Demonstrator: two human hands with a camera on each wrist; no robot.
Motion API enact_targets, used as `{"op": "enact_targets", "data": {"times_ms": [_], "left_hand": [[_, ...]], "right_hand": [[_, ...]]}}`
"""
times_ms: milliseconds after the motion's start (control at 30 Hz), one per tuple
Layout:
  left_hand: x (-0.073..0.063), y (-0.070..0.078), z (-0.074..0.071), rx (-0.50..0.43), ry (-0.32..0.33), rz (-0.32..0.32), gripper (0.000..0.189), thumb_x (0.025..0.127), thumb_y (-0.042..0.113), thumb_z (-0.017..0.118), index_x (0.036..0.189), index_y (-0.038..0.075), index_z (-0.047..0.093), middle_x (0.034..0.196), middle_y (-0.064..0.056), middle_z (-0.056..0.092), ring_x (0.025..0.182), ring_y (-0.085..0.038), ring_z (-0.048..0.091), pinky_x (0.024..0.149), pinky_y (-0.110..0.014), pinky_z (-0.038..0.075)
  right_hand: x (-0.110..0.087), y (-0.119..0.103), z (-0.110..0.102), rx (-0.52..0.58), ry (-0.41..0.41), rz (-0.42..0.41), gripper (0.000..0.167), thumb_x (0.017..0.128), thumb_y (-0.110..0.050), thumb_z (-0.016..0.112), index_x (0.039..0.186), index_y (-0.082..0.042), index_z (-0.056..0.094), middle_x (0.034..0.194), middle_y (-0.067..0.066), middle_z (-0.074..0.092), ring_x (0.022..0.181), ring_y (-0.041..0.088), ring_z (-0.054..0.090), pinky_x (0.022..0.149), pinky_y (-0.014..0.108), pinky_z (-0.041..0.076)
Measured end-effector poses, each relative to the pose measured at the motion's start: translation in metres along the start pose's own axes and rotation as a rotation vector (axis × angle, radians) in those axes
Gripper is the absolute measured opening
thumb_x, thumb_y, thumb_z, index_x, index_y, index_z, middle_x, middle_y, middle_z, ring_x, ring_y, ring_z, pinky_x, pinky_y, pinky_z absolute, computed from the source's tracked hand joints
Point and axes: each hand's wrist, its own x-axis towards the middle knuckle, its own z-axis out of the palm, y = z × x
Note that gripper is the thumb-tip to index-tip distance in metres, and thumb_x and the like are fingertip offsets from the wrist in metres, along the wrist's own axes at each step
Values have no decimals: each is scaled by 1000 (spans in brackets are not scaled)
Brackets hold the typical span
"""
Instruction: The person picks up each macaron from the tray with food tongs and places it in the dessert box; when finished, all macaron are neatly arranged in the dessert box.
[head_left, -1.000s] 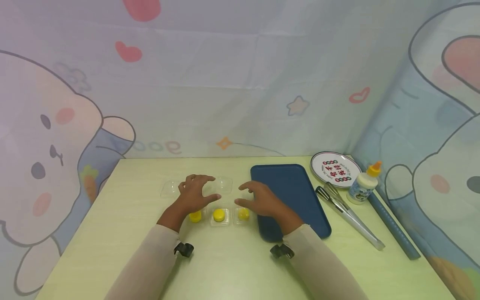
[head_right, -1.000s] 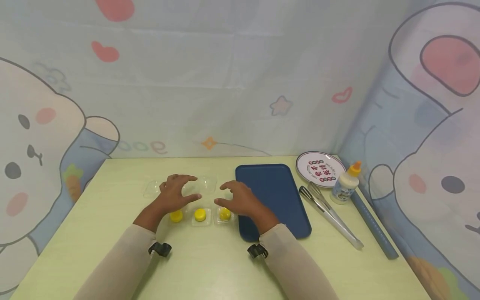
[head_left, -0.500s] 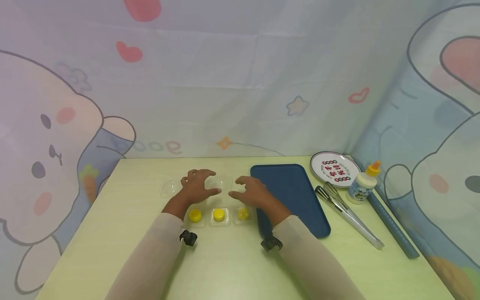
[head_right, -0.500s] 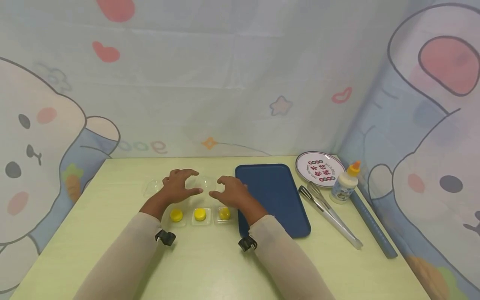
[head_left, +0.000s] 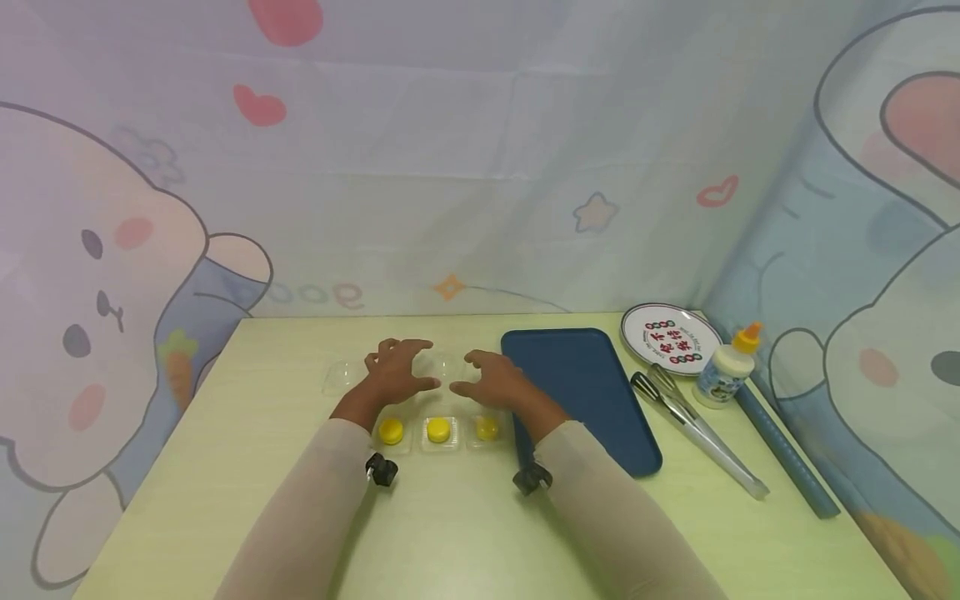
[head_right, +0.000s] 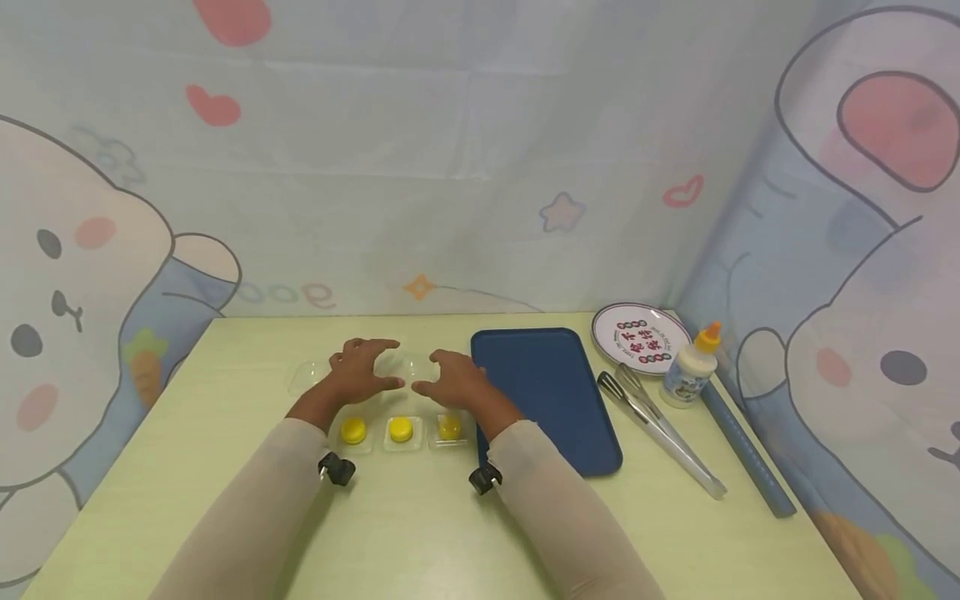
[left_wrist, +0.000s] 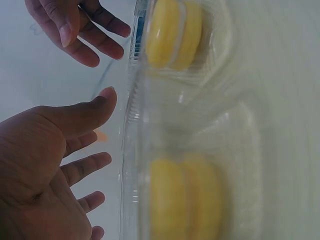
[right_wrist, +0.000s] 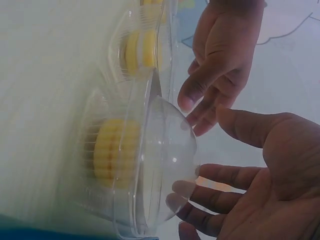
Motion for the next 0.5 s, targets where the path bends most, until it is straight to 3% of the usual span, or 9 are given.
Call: {"op": "enact_targets", "data": {"times_ms": [500], "left_hand": [[6, 1, 7, 13, -3, -22, 75, 98, 32, 83, 162, 12, 50, 171, -17, 46, 163, -52, 19, 126, -78, 14]], "right_hand": [[13, 2, 7, -67, -58, 8, 77, 104, -48, 69, 165, -6, 45, 166, 18, 53, 158, 43, 46, 127, 80, 24]]}}
